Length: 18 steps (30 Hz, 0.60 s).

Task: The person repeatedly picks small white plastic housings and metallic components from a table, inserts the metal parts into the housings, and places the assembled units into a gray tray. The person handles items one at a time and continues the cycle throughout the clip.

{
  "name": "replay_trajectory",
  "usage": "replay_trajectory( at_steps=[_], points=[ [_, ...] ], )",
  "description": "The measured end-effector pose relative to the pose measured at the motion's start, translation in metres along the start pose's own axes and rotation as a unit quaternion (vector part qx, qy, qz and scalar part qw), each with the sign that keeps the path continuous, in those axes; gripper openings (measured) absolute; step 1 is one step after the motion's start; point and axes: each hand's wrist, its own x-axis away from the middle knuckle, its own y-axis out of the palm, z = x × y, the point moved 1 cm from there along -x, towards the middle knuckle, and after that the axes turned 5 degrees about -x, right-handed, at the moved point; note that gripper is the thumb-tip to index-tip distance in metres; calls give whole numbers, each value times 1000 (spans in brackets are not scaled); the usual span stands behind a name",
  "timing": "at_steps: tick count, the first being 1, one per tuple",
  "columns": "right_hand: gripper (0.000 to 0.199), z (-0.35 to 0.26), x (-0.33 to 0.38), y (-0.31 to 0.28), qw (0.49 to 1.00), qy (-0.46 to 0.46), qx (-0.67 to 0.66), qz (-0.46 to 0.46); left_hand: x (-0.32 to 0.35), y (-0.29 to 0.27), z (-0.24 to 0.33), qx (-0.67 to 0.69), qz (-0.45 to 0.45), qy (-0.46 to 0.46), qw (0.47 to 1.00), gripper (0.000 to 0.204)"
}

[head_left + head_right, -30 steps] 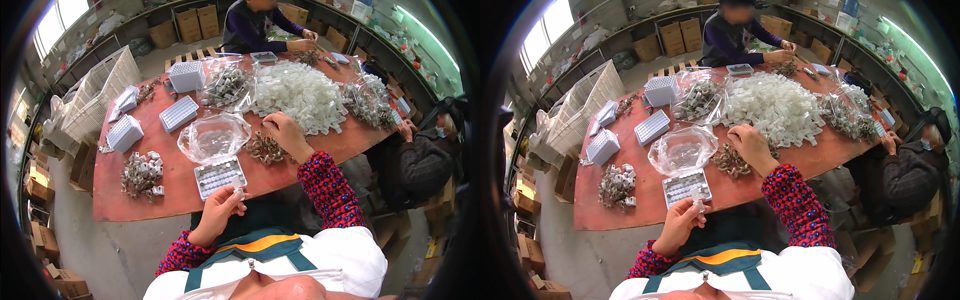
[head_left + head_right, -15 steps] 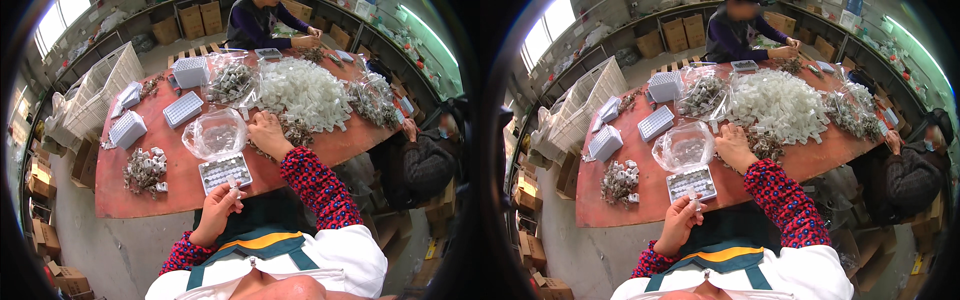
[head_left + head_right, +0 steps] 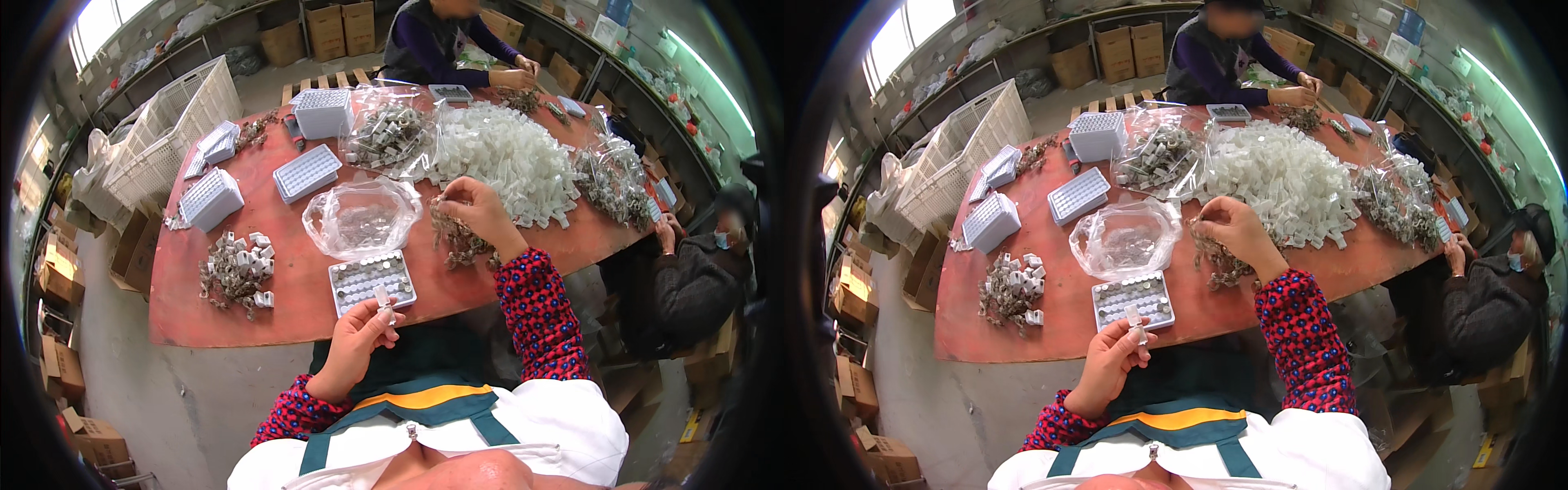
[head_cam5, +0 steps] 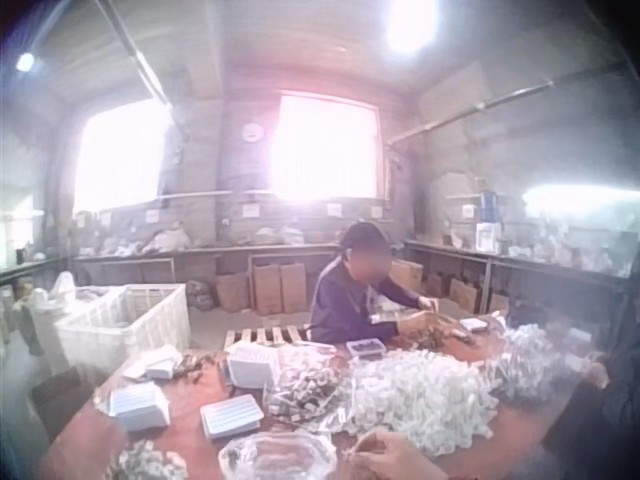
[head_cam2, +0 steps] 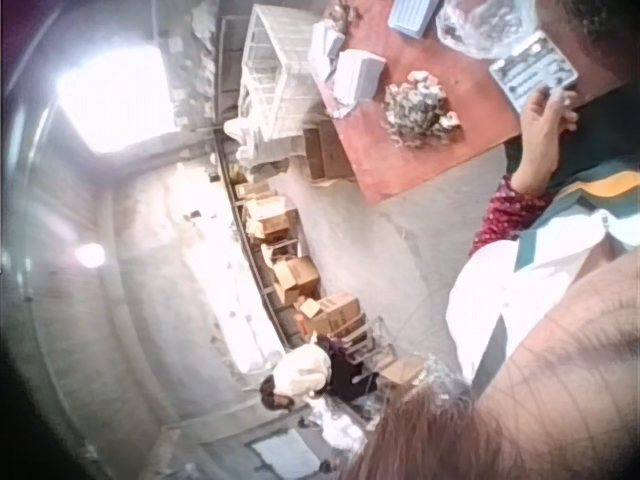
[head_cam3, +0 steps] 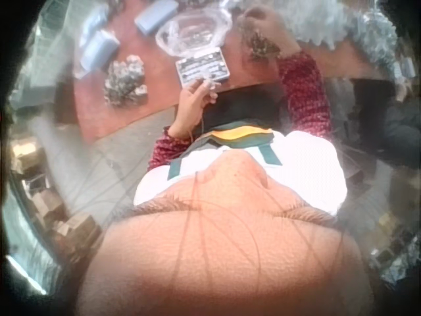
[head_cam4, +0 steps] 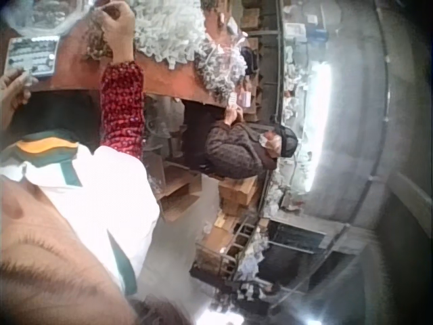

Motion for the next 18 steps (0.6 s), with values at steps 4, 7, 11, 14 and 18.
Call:
replay_trajectory(
  at_steps=[4,7,11,14,18],
  points=[
    [20,-12,2,-1,986,-54,-148,56,-4,5,4,1,2,4,1000,35],
    [18,-11,6,4,992,-30,119,0,-8,8,4,15,14,-3,1000,37],
    [15,-4,7,1,986,-39,153,60,-12,4,7,51,35,-8,998,27],
    [20,-4,8,-11,988,-63,-55,128,-16,1,9,61,45,-22,997,22],
    [24,-19,18,-29,956,-41,-244,158,-27,2,15,52,49,-14,997,17]
  ],
)
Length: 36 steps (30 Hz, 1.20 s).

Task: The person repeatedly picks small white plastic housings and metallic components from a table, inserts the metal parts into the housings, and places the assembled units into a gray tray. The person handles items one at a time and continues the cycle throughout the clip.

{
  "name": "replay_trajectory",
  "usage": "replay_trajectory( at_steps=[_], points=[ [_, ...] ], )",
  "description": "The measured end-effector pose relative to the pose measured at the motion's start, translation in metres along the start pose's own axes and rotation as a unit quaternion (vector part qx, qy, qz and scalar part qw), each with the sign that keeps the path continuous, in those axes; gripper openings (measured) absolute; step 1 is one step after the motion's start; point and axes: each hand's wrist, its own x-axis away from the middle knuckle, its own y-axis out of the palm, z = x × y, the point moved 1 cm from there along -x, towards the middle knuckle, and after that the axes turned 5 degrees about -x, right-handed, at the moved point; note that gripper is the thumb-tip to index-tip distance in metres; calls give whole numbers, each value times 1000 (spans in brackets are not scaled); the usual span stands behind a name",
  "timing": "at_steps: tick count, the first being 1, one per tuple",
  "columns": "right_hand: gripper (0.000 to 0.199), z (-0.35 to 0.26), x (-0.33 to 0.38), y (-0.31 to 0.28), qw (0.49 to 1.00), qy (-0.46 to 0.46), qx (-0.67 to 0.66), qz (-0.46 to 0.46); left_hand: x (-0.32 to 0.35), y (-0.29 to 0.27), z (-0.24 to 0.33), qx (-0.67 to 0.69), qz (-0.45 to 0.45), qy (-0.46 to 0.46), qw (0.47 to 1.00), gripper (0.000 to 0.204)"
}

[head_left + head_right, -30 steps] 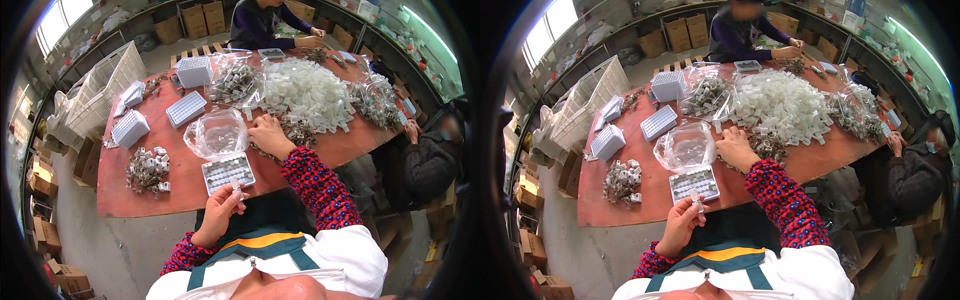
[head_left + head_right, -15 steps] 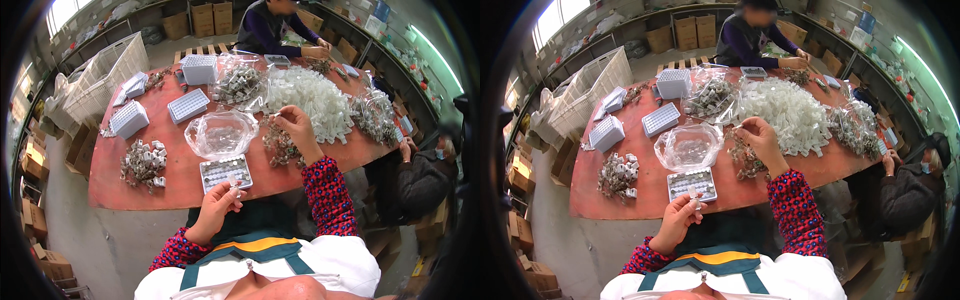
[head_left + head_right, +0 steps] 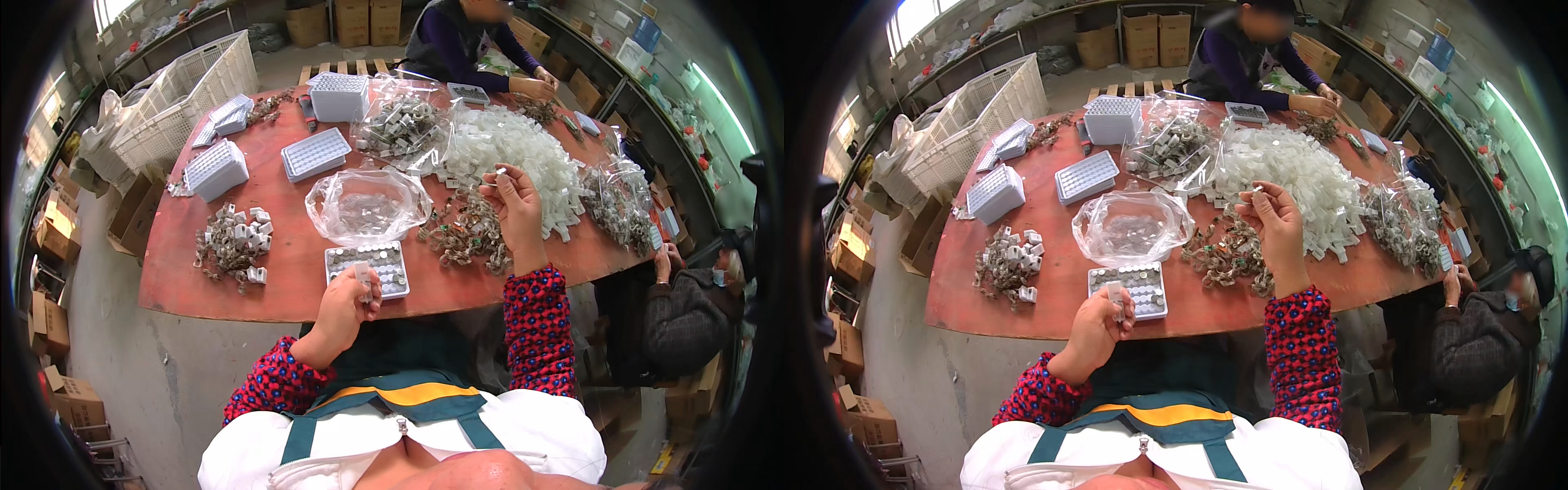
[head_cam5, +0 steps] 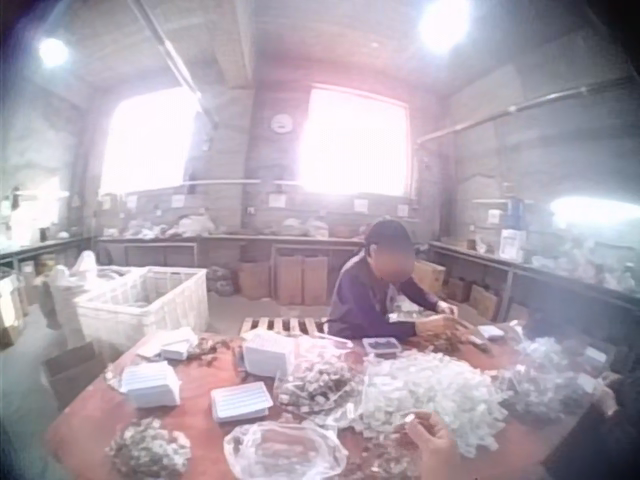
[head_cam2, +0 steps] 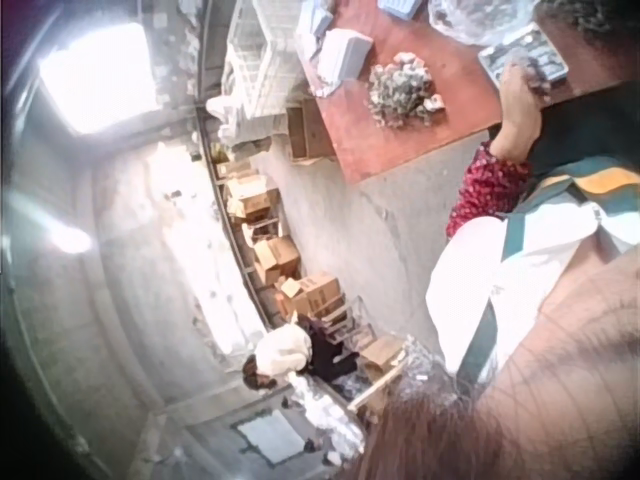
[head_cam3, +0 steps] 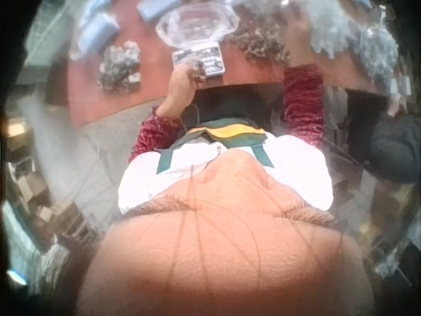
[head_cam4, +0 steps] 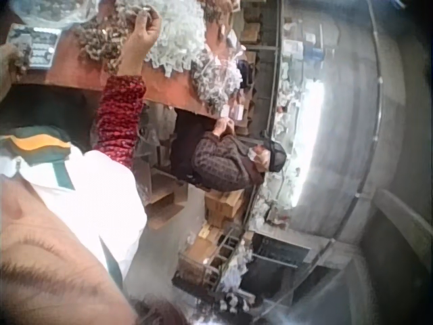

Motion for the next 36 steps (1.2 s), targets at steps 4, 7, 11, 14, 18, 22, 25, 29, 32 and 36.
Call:
replay_trajectory(
  at_steps=[4,7,11,14,18,22,25,29,32,36],
  points=[
    [23,-16,23,6,993,108,-4,-44,-15,19,7,12,-26,-8,1000,14],
    [25,-13,52,18,983,138,-44,-112,-26,39,5,27,-47,-8,999,17],
    [25,-1,81,25,969,169,-157,-92,-39,51,3,41,-88,2,995,15],
    [23,9,91,34,971,159,-156,-89,-41,58,-4,-47,-115,24,992,28],
    [20,15,99,42,978,142,-138,-57,-40,59,-8,-151,-113,47,981,31],
    [17,16,106,42,970,197,-132,-59,-37,50,0,-88,-42,85,992,31],
    [18,17,106,41,953,265,-112,-98,-27,48,7,-167,-136,169,962,34],
    [21,13,105,51,927,349,-78,-114,-22,47,18,-469,-53,377,797,17],
    [24,0,116,66,963,228,56,-129,-19,46,15,-442,2,354,824,14],
    [38,-16,130,84,886,-117,405,-191,-14,45,5,-362,11,249,898,19]
  ],
)
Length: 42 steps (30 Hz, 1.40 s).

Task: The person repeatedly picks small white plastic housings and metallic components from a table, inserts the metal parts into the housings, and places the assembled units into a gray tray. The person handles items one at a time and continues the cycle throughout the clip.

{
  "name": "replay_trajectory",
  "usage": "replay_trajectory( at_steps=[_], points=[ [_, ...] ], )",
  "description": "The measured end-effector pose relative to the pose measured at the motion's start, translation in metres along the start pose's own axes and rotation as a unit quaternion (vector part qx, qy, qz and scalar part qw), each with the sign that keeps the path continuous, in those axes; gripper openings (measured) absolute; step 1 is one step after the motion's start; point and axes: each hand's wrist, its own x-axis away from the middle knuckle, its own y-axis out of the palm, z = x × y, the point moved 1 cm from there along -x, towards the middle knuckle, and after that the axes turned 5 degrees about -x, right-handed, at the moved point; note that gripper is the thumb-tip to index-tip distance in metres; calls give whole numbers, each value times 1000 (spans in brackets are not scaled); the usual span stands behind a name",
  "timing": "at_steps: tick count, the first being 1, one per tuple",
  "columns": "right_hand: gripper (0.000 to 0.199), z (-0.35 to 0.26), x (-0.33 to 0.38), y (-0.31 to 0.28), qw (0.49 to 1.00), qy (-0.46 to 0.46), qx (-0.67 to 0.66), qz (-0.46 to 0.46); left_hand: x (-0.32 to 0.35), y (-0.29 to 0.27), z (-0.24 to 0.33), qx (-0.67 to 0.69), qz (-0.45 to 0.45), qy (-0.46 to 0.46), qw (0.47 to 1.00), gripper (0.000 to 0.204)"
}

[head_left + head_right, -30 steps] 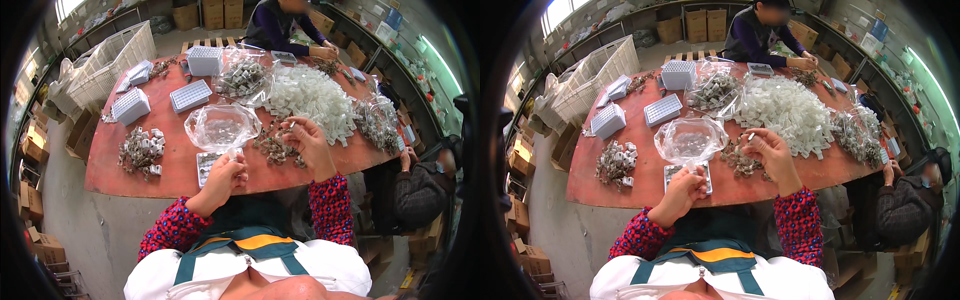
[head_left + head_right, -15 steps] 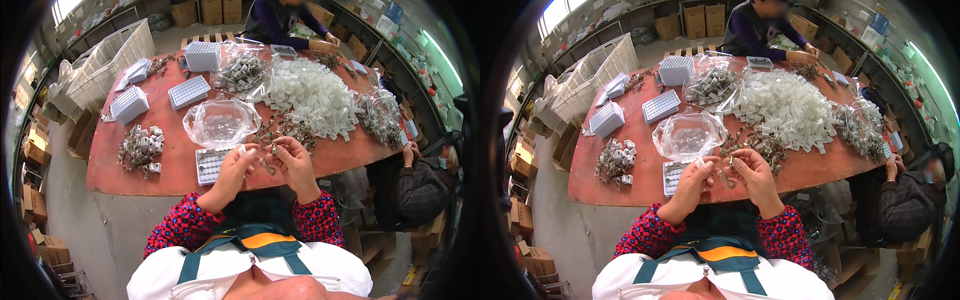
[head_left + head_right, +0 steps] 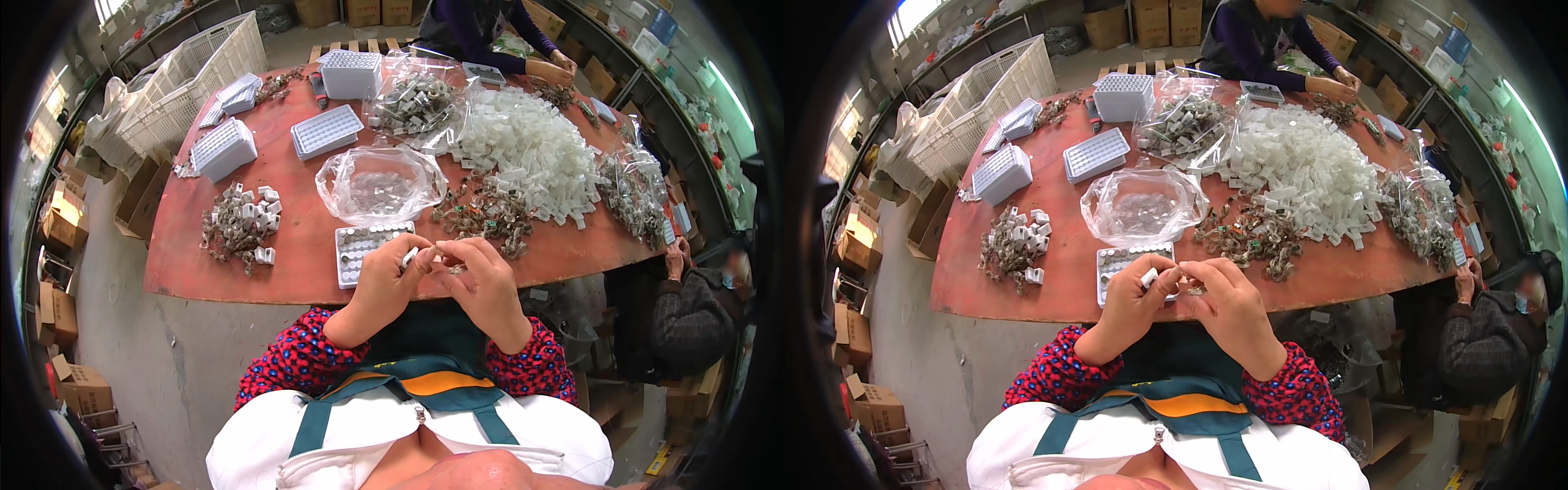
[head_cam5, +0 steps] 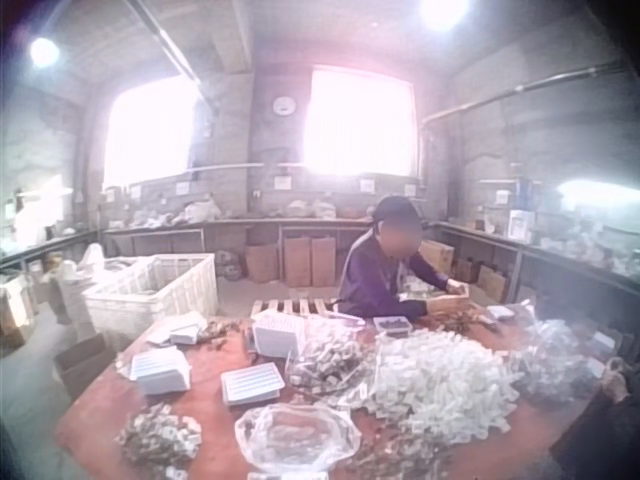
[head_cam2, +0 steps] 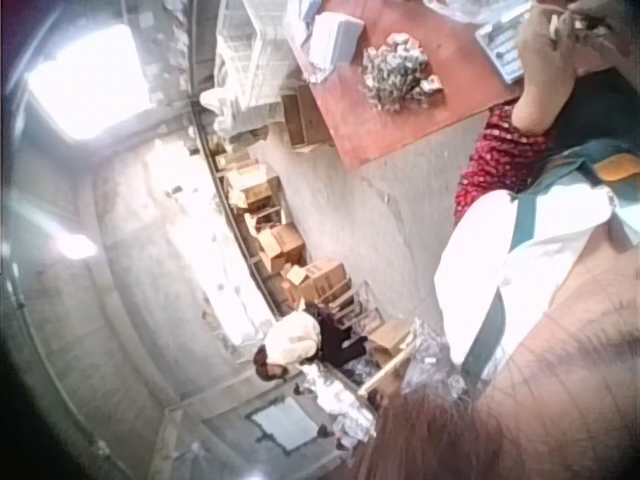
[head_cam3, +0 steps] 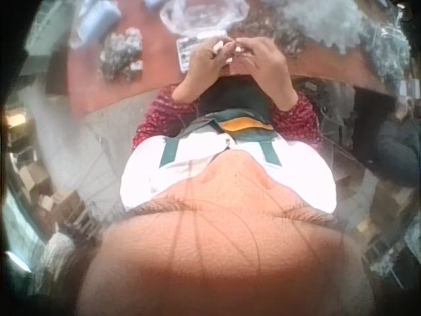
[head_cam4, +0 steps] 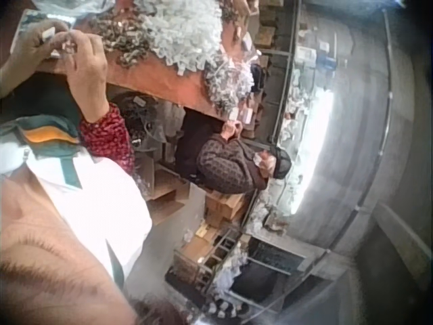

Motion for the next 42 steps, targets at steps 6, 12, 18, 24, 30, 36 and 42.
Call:
replay_trajectory(
  at_steps=[6,12,18,24,30,36,42],
  points=[
    [38,1,-1,0,980,-127,141,58,8,-1,-2,172,-42,-60,982,20],
    [40,4,-1,-1,973,-166,158,33,5,-7,-1,320,-113,-200,919,22],
    [21,9,8,1,963,156,-201,84,19,-12,3,437,-77,-183,877,39],
    [10,6,10,13,923,138,-359,14,25,-20,-13,344,-82,-69,933,43],
    [11,-1,4,26,955,86,-284,7,27,-15,-23,374,-53,-10,926,41],
    [12,2,4,31,945,127,-300,-14,27,-14,-28,391,-34,-4,920,40],
    [14,6,-1,20,944,134,-297,-54,27,-15,-31,358,-34,-12,933,39]
  ],
)
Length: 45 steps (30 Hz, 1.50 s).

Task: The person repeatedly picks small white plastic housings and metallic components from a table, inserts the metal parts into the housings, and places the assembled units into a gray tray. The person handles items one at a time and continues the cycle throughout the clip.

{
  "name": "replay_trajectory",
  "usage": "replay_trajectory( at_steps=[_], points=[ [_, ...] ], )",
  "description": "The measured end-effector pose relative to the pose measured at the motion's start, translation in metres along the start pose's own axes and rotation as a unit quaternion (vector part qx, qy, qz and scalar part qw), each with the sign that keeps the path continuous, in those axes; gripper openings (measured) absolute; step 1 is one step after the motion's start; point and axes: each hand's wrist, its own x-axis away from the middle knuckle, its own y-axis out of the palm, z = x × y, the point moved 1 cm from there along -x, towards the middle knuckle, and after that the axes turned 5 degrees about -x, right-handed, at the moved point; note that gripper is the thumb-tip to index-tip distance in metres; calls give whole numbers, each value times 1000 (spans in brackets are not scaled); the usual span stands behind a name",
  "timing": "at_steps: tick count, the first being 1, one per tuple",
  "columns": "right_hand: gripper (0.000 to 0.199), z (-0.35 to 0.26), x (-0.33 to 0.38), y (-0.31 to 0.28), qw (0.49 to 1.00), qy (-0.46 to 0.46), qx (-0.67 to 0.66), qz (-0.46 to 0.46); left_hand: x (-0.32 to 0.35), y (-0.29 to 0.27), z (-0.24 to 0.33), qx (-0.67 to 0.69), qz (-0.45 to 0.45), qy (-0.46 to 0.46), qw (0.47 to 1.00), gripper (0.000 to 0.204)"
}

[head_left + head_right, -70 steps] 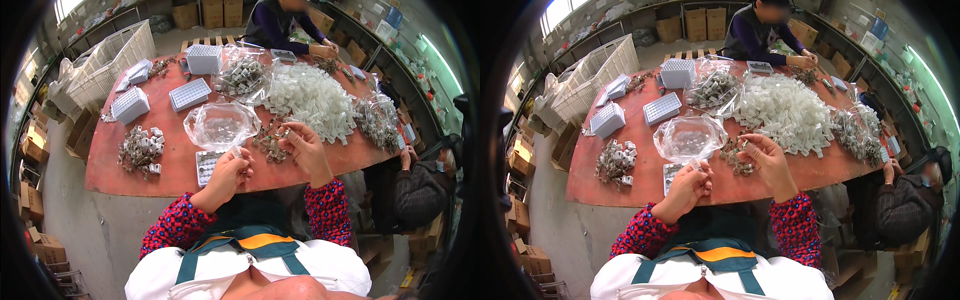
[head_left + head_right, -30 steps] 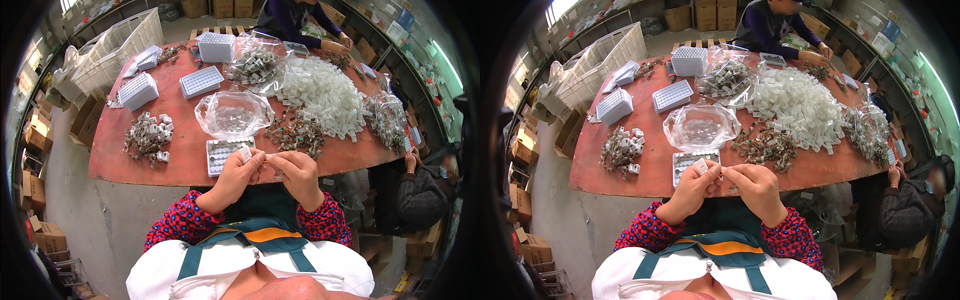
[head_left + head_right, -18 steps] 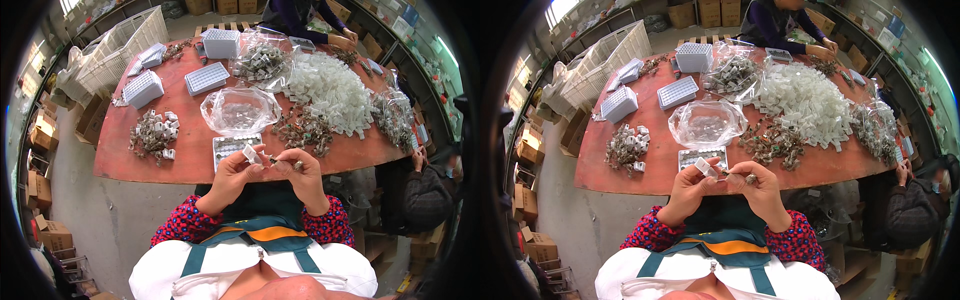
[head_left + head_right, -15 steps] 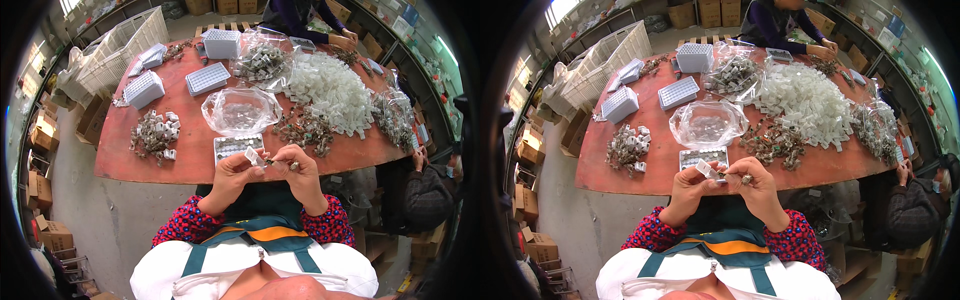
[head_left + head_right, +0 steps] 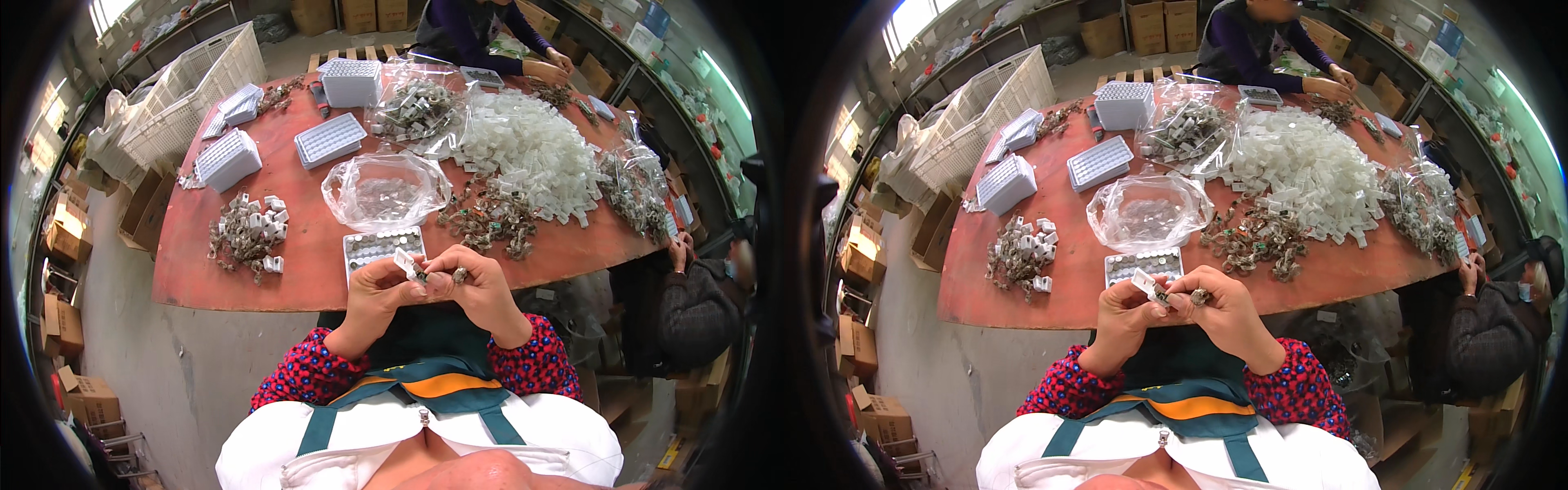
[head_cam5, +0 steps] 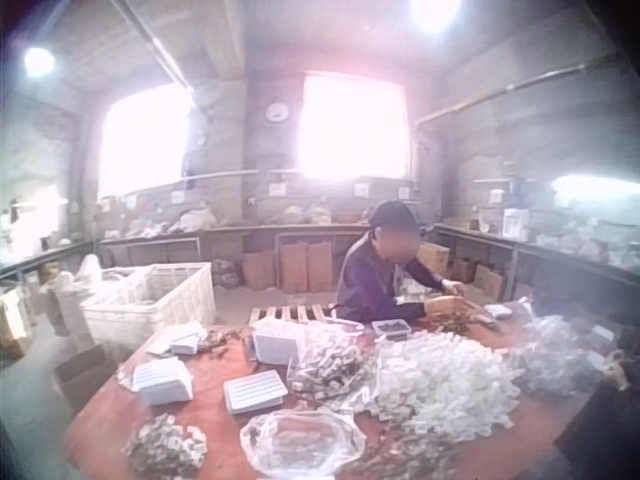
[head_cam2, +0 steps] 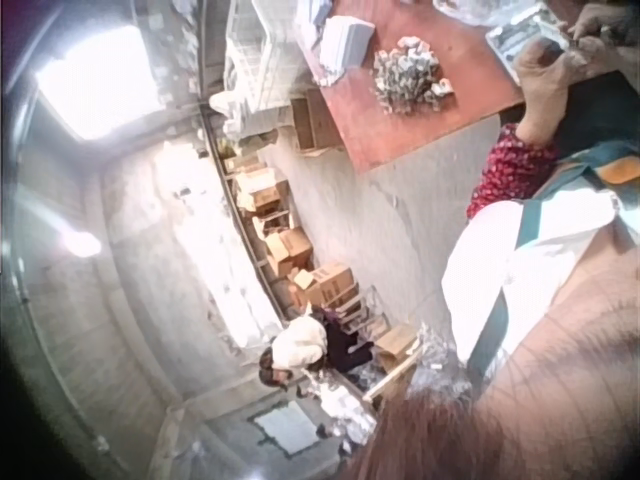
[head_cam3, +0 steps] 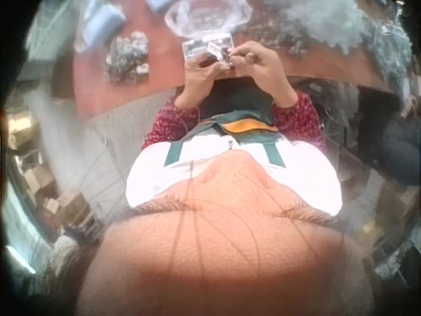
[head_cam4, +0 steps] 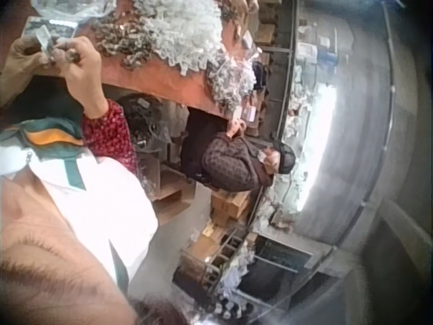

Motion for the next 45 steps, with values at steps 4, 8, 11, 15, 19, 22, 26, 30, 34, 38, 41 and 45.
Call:
replay_trajectory(
  at_steps=[4,8,11,15,19,22,26,30,34,38,41,45],
  points=[
    [13,-4,1,0,1000,-4,20,-4,1,-1,3,-66,9,-30,997,37],
    [15,-5,5,3,985,-110,136,-9,-1,5,6,-80,31,8,996,32],
    [18,-2,11,6,973,-156,168,1,2,12,9,-62,42,-8,997,31],
    [23,6,16,10,983,-148,102,20,10,17,15,-28,46,-59,997,31],
    [21,12,17,11,994,-77,51,55,8,14,17,-75,87,-64,991,30],
    [24,8,14,8,992,-74,-52,92,7,10,19,14,99,-65,993,30],
    [42,-9,4,10,935,-254,222,106,6,11,22,14,103,-66,992,27],
    [28,-20,-6,15,918,-211,331,59,7,16,26,9,96,-48,994,26],
    [10,-17,-10,15,963,-94,247,41,5,13,31,-21,103,-27,994,33],
    [11,-7,-7,16,985,-41,166,23,7,10,30,1,91,-29,995,38],
    [12,-2,-4,18,990,-21,137,38,8,10,28,-16,81,-2,997,38],
    [13,3,-5,18,999,47,11,11,9,6,30,-45,68,-2,997,38]
  ],
)
